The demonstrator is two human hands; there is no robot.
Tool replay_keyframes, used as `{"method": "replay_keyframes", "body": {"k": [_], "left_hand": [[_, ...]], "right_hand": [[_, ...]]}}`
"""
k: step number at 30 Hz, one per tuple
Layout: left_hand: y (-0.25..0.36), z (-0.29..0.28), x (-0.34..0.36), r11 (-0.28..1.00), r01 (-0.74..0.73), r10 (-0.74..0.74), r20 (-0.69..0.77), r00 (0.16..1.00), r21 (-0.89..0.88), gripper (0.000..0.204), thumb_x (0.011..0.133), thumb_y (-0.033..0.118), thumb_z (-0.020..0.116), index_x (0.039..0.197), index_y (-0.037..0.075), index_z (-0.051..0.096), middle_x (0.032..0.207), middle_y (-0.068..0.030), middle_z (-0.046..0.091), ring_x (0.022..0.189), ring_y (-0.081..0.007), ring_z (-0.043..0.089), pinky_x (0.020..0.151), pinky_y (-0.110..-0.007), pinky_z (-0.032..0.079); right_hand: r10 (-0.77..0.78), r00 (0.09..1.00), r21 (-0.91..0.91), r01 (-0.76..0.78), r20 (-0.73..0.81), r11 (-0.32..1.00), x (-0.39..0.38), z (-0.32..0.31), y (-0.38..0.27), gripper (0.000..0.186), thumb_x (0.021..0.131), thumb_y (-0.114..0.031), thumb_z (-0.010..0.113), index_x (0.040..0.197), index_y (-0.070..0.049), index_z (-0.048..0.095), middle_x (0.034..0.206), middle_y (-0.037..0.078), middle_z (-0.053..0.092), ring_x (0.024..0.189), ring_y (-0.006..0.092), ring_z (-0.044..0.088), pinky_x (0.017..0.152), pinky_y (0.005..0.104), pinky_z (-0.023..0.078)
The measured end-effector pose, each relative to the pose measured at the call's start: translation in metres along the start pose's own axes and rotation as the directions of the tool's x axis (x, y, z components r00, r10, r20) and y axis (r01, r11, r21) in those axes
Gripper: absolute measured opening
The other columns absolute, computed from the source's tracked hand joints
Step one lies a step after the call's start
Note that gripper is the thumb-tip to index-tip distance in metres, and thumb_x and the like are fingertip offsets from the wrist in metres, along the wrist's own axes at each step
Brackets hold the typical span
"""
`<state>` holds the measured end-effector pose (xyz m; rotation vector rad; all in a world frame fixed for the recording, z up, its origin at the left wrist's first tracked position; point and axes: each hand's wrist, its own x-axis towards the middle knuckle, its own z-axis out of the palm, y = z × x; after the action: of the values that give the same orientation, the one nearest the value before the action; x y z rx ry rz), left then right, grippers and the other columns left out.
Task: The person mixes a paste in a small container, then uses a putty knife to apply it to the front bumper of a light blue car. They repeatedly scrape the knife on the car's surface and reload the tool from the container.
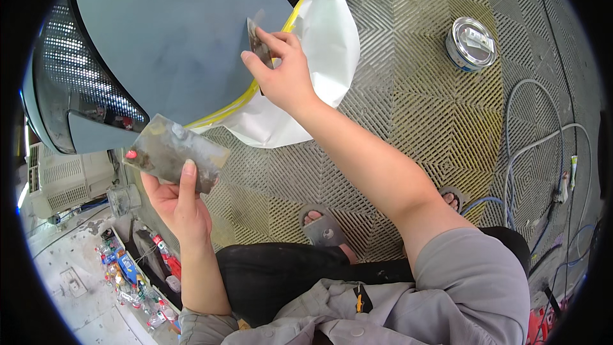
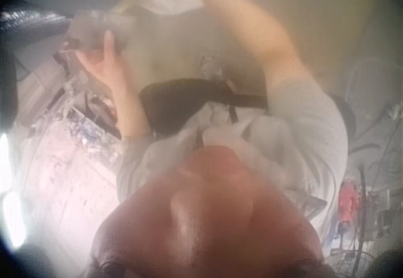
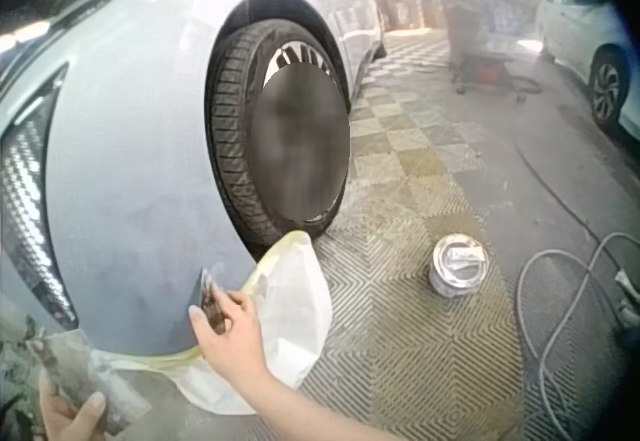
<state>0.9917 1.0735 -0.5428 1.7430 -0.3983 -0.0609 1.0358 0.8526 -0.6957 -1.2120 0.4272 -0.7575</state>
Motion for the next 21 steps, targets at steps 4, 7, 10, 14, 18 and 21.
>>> {"method": "replay_keyframes", "body": {"k": [4, 7, 10, 14, 18, 21], "left_hand": [[0.001, 0.0, 0.001, 1.0, -0.007, 0.007, 0.022, 1.0, 0.007, 0.063, 0.099, -0.012, 0.063, 0.156, 0.003, 0.04, 0.146, -0.0129, 0.062, 0.127, -0.0208, 0.066, 0.107, -0.036, 0.054], [0.001, -0.001, 0.0, 1.0, -0.007, 0.007, 0.021, 1.0, 0.001, 0.063, 0.099, -0.012, 0.063, 0.156, 0.002, 0.041, 0.146, -0.0132, 0.062, 0.126, -0.021, 0.066, 0.106, -0.036, 0.054], [0.002, -0.002, -0.001, 1.0, -0.014, 0.014, 0.012, 1.0, 0.004, 0.063, 0.099, -0.011, 0.064, 0.156, 0.002, 0.041, 0.146, -0.0136, 0.062, 0.126, -0.0212, 0.065, 0.106, -0.036, 0.055], [0.002, -0.003, -0.002, 1.0, -0.019, 0.019, 0.004, 1.0, -0.004, 0.063, 0.099, -0.011, 0.064, 0.156, 0.002, 0.041, 0.145, -0.0141, 0.062, 0.126, -0.0213, 0.066, 0.106, -0.036, 0.055], [0.002, -0.001, -0.001, 1.0, -0.002, 0.002, 0.001, 1.0, -0.02, 0.064, 0.099, -0.011, 0.064, 0.157, 0.002, 0.04, 0.144, -0.014, 0.062, 0.124, -0.0214, 0.067, 0.106, -0.037, 0.055], [0.002, 0.003, -0.001, 1.0, -0.023, 0.022, 0.072, 0.997, 0.011, 0.063, 0.103, -0.004, 0.063, 0.16, 0.005, 0.037, 0.146, -0.011, 0.061, 0.126, -0.0207, 0.065, 0.102, -0.036, 0.057]], "right_hand": [[0.018, 1.0, 0.042, -0.019, 0.004, 0.999, 0.001, -0.011, 0.007, 0.056, 0.091, -0.028, 0.079, 0.14, -0.003, 0.069, 0.13, 0.013, 0.059, 0.108, 0.0222, 0.062, 0.095, 0.0341, 0.053], [0.085, 0.996, 0.104, -0.084, -0.002, 0.991, 0.015, -0.023, 0.006, 0.053, 0.092, -0.027, 0.078, 0.139, -0.005, 0.07, 0.129, 0.013, 0.061, 0.106, 0.0218, 0.062, 0.095, 0.0334, 0.053], [0.135, 0.99, 0.137, -0.138, 0.034, 0.981, 0.029, -0.034, 0.001, 0.05, 0.093, -0.026, 0.076, 0.138, -0.006, 0.071, 0.13, 0.013, 0.061, 0.106, 0.0217, 0.062, 0.095, 0.033, 0.053], [0.118, 0.991, 0.122, -0.125, 0.062, 0.985, 0.029, -0.026, -0.006, 0.052, 0.092, -0.025, 0.077, 0.139, -0.005, 0.071, 0.132, 0.013, 0.06, 0.11, 0.0236, 0.063, 0.098, 0.0343, 0.053], [-0.008, 0.999, -0.024, 0.009, 0.052, 1.0, 0.005, -0.008, -0.005, 0.053, 0.091, -0.025, 0.077, 0.14, -0.004, 0.069, 0.134, 0.014, 0.059, 0.116, 0.0279, 0.064, 0.101, 0.0369, 0.054], [-0.082, 0.994, -0.103, 0.09, 0.073, 0.991, -0.002, -0.011, 0.001, 0.053, 0.091, -0.025, 0.077, 0.14, -0.006, 0.069, 0.136, 0.013, 0.059, 0.116, 0.0293, 0.066, 0.1, 0.0379, 0.055]]}}
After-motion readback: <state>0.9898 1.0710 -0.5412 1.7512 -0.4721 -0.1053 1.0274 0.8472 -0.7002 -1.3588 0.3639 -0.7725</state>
